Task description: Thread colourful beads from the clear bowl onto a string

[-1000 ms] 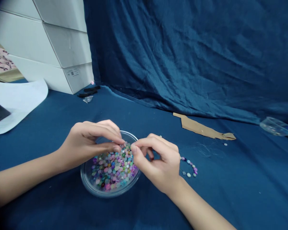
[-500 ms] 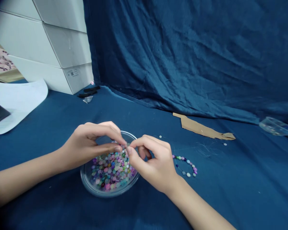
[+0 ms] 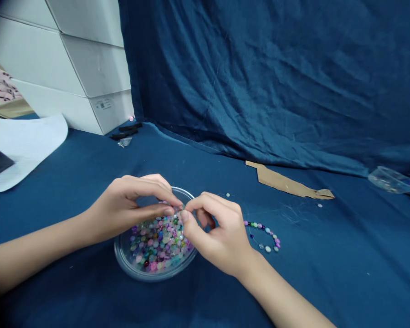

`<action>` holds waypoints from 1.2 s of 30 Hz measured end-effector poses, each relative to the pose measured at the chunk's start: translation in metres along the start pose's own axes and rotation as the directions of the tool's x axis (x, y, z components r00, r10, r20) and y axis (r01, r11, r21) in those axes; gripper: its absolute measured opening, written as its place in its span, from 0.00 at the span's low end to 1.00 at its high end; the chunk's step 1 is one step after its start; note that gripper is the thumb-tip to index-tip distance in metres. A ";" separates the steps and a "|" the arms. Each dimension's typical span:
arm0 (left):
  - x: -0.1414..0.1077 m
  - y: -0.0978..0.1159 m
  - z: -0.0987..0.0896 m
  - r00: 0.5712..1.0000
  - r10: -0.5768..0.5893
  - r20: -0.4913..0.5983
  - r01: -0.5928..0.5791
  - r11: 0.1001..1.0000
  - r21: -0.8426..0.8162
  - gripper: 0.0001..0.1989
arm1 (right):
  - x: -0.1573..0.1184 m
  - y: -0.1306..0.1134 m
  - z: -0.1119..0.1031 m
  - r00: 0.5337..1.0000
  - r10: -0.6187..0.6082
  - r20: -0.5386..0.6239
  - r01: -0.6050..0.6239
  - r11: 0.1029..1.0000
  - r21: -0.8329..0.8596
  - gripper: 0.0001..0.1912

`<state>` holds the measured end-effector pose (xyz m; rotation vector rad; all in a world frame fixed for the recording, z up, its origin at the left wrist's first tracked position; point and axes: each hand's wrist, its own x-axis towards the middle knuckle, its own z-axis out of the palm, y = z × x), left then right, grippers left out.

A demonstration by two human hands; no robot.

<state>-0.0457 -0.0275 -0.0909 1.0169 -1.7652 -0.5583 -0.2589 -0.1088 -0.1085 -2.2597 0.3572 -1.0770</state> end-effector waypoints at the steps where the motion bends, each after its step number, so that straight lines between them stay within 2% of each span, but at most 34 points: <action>1: 0.000 0.000 0.000 1.000 0.001 0.004 -0.001 1.000 -0.001 0.07 | 0.000 0.000 0.000 1.000 0.005 0.002 -0.005 1.000 0.001 0.05; 12: 0.000 0.002 0.001 1.000 -0.008 -0.006 0.008 1.000 -0.008 0.07 | 0.000 0.000 0.002 1.000 0.024 0.012 -0.024 1.000 0.007 0.04; 17: 0.000 0.001 0.001 1.000 0.009 -0.026 -0.009 1.000 0.005 0.08 | 0.001 -0.002 0.000 0.996 0.080 0.049 -0.079 0.997 -0.022 0.01; 21: -0.001 0.001 0.002 0.999 0.002 -0.050 -0.002 1.000 0.003 0.11 | 0.003 -0.003 0.003 0.991 0.104 0.083 -0.096 0.991 -0.091 0.08; 23: -0.002 0.001 0.002 0.997 -0.014 -0.075 0.013 1.000 -0.007 0.12 | 0.003 -0.003 0.005 0.990 0.116 0.080 -0.108 0.990 -0.089 0.07; 27: -0.003 -0.001 0.004 0.991 -0.029 -0.129 0.023 0.999 -0.046 0.13 | 0.004 -0.001 0.004 0.988 0.145 0.048 -0.141 0.986 -0.088 0.03; 33: -0.002 0.000 0.006 0.988 -0.074 -0.138 0.072 0.997 -0.024 0.11 | 0.011 0.013 -0.002 0.964 0.211 -0.163 -0.233 0.963 -0.133 0.04; 36: -0.002 0.001 0.005 0.987 -0.090 -0.132 0.094 0.995 0.023 0.09 | 0.013 0.015 -0.004 0.968 0.218 -0.124 -0.226 0.972 -0.059 0.06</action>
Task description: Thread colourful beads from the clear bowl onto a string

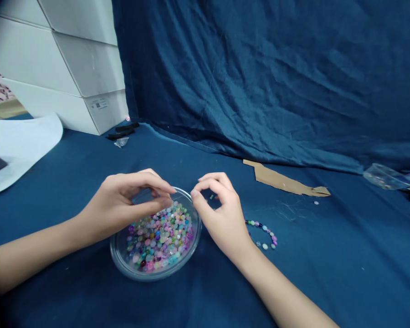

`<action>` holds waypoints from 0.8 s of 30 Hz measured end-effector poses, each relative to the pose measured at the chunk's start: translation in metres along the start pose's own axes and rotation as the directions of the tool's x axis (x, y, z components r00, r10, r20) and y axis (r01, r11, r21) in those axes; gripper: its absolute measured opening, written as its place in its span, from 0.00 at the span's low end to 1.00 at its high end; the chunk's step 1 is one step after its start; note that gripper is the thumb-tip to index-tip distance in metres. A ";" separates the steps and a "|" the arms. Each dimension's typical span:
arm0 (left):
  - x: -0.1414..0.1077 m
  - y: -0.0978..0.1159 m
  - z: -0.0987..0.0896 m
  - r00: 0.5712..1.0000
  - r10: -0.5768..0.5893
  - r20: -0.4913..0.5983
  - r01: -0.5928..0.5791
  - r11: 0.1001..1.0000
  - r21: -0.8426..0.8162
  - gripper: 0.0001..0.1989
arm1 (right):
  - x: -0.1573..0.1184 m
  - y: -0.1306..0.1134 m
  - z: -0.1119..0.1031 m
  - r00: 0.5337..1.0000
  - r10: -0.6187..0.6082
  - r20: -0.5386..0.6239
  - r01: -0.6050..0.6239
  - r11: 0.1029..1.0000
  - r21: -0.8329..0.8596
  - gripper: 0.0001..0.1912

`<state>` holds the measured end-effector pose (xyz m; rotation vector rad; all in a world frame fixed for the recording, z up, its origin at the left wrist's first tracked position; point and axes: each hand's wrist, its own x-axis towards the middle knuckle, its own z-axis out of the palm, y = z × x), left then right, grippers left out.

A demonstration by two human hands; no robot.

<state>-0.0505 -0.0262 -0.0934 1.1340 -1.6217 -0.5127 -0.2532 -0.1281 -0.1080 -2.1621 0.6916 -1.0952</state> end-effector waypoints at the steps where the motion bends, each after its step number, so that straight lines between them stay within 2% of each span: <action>1: 0.000 0.000 0.000 1.000 -0.001 0.003 0.001 1.000 0.017 0.08 | 0.000 -0.001 0.000 1.000 -0.005 0.031 0.004 1.000 0.027 0.06; 5: -0.001 -0.001 -0.002 1.000 0.019 0.010 -0.019 0.999 0.046 0.07 | -0.005 -0.009 -0.002 0.990 -0.029 0.137 0.022 0.998 0.059 0.05; 10: -0.001 0.000 -0.002 0.997 0.045 0.056 -0.049 0.996 0.074 0.07 | -0.009 -0.014 -0.002 0.977 -0.130 0.172 0.134 0.991 -0.016 0.04; 14: 0.001 0.005 -0.004 1.000 0.012 0.008 -0.014 0.955 0.297 0.03 | -0.008 -0.013 0.000 0.965 -0.169 0.200 0.187 0.980 -0.074 0.05; 16: 0.002 0.007 -0.007 0.997 -0.063 0.044 0.037 0.898 0.439 0.02 | -0.008 -0.012 0.000 0.966 -0.145 0.213 0.167 0.982 -0.088 0.06; 18: 0.003 0.008 -0.011 0.968 -0.198 0.155 0.085 0.839 0.538 0.02 | -0.008 -0.012 0.001 0.970 -0.115 0.216 0.138 0.986 -0.093 0.06; 20: 0.004 0.008 -0.014 0.904 -0.344 0.255 0.129 0.787 0.604 0.03 | -0.008 -0.012 0.002 0.973 -0.095 0.211 0.117 0.988 -0.097 0.06; 22: 0.004 0.009 -0.016 0.849 -0.440 0.291 0.160 0.741 0.652 0.04 | -0.009 -0.012 0.002 0.974 -0.080 0.212 0.102 0.990 -0.099 0.06; 24: 0.003 0.010 -0.017 0.831 -0.481 0.279 0.180 0.707 0.684 0.05 | -0.008 -0.011 0.001 0.973 -0.069 0.219 0.093 0.991 -0.099 0.06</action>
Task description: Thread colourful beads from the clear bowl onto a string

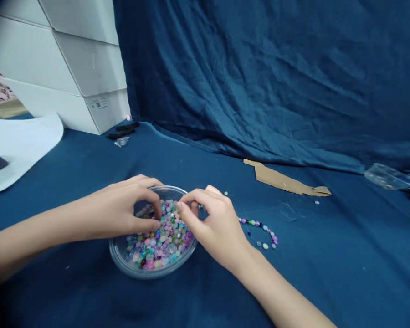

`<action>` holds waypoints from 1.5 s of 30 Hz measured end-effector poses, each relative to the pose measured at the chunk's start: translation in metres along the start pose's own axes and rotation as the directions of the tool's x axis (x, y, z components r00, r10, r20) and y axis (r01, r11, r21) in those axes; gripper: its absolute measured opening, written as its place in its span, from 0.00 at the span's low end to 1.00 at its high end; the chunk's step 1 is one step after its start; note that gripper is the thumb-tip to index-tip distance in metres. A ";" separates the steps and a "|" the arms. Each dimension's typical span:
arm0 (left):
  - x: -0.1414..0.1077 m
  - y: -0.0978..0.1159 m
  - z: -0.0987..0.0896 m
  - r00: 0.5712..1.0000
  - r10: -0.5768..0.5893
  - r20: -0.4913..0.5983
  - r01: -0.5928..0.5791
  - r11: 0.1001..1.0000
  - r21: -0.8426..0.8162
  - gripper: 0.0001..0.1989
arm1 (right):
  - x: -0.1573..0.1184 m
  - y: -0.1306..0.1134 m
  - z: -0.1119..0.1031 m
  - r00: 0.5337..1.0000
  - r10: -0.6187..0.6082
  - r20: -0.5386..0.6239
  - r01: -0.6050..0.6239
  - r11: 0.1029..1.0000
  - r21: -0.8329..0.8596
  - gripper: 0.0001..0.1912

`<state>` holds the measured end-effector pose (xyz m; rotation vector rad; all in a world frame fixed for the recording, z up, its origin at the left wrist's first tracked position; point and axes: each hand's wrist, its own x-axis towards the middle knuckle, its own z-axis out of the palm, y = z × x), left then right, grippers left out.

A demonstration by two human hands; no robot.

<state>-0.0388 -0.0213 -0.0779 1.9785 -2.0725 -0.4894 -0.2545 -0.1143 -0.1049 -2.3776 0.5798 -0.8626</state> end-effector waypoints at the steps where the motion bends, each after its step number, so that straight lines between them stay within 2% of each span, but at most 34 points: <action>1: -0.001 0.000 0.000 1.000 -0.009 -0.001 0.009 1.000 0.013 0.05 | 0.000 0.000 0.000 1.000 0.003 0.004 -0.003 1.000 0.000 0.06; 8: -0.001 -0.003 0.002 1.000 0.016 -0.009 -0.016 1.000 -0.001 0.06 | 0.001 -0.001 -0.001 1.000 0.007 0.018 -0.007 1.000 0.001 0.06; 10: 0.000 -0.003 0.003 0.995 0.067 -0.071 -0.070 0.997 -0.035 0.05 | 0.000 -0.001 0.000 1.000 0.009 0.009 -0.009 1.000 0.007 0.06; 12: 0.001 -0.003 0.003 0.968 0.142 -0.209 -0.159 0.985 -0.067 0.05 | -0.001 0.000 0.000 1.000 0.019 -0.025 -0.018 0.999 0.030 0.06; 14: 0.003 -0.002 0.004 0.909 0.210 -0.360 -0.260 0.961 -0.098 0.05 | -0.002 0.001 0.001 0.996 0.032 -0.083 -0.026 0.997 0.070 0.07; 17: 0.004 0.001 0.005 0.851 0.265 -0.453 -0.383 0.904 -0.192 0.03 | -0.003 0.002 0.002 0.984 0.014 -0.178 0.012 0.990 0.142 0.06; 22: 0.005 0.004 0.011 0.836 0.268 -0.478 -0.475 0.789 -0.390 0.02 | -0.006 -0.001 0.002 0.959 -0.090 -0.270 0.150 0.966 0.209 0.06; 26: 0.007 0.002 0.013 0.825 0.262 -0.501 -0.504 0.743 -0.441 0.08 | -0.007 -0.002 0.001 0.951 -0.114 -0.286 0.177 0.962 0.206 0.06; 33: 0.007 0.002 0.015 0.832 0.234 -0.503 -0.496 0.718 -0.488 0.10 | -0.008 0.001 0.002 0.941 -0.161 -0.297 0.208 0.969 0.131 0.06; 37: 0.006 0.003 0.015 0.851 0.187 -0.491 -0.462 0.711 -0.531 0.12 | -0.008 0.000 0.002 0.934 -0.192 -0.301 0.228 0.970 0.088 0.06; 42: 0.005 0.005 0.013 0.873 0.168 -0.458 -0.424 0.727 -0.540 0.06 | -0.007 -0.001 0.002 0.933 -0.210 -0.290 0.233 0.971 0.045 0.06; 45: 0.007 0.005 0.014 0.868 0.184 -0.462 -0.438 0.721 -0.537 0.05 | -0.007 -0.001 0.002 0.930 -0.230 -0.287 0.248 0.968 0.026 0.06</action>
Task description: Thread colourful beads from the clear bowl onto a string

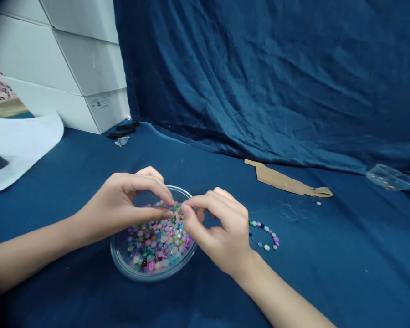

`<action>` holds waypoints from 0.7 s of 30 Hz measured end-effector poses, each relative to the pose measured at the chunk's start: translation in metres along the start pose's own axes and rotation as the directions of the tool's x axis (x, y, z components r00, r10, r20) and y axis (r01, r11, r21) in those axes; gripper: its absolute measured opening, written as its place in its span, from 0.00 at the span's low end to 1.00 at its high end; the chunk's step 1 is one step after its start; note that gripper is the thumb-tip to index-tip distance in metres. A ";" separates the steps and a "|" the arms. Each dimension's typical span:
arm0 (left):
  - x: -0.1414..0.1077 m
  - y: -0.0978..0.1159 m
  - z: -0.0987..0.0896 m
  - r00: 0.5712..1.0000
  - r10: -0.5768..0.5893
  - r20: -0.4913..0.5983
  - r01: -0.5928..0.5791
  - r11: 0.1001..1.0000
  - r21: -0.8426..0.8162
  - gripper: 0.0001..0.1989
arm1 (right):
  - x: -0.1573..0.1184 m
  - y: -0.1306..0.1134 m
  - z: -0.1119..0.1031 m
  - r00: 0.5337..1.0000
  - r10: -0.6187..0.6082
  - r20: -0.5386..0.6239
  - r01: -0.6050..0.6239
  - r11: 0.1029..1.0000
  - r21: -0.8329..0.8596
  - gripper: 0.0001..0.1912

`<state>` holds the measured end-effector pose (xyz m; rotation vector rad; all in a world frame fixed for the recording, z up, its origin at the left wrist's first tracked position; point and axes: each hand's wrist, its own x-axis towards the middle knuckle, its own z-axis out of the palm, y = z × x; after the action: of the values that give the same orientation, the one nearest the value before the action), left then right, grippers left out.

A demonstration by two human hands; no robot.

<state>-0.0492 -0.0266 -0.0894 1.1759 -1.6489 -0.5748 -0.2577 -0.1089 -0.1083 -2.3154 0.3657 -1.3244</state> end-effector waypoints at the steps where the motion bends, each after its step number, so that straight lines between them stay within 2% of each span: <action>1: 0.000 0.000 0.000 1.000 0.013 -0.001 -0.013 1.000 -0.001 0.05 | 0.000 0.000 0.000 1.000 -0.013 0.001 0.013 1.000 -0.005 0.06; 5: 0.001 -0.001 0.000 0.999 0.048 0.008 -0.048 0.999 0.005 0.05 | 0.002 0.000 0.000 0.998 -0.059 -0.006 0.059 0.998 -0.029 0.06; 10: 0.000 0.002 -0.001 1.000 -0.007 0.002 0.007 1.000 0.015 0.10 | 0.002 0.000 0.000 0.994 -0.105 -0.024 0.104 0.993 -0.056 0.06; 21: -0.002 0.003 0.002 1.000 -0.021 -0.024 0.021 1.000 -0.006 0.08 | 0.001 0.002 0.000 0.998 -0.068 -0.017 0.067 0.996 -0.066 0.05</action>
<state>-0.0526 -0.0242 -0.0888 1.1927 -1.6156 -0.5766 -0.2571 -0.1110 -0.1079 -2.3897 0.3441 -1.3872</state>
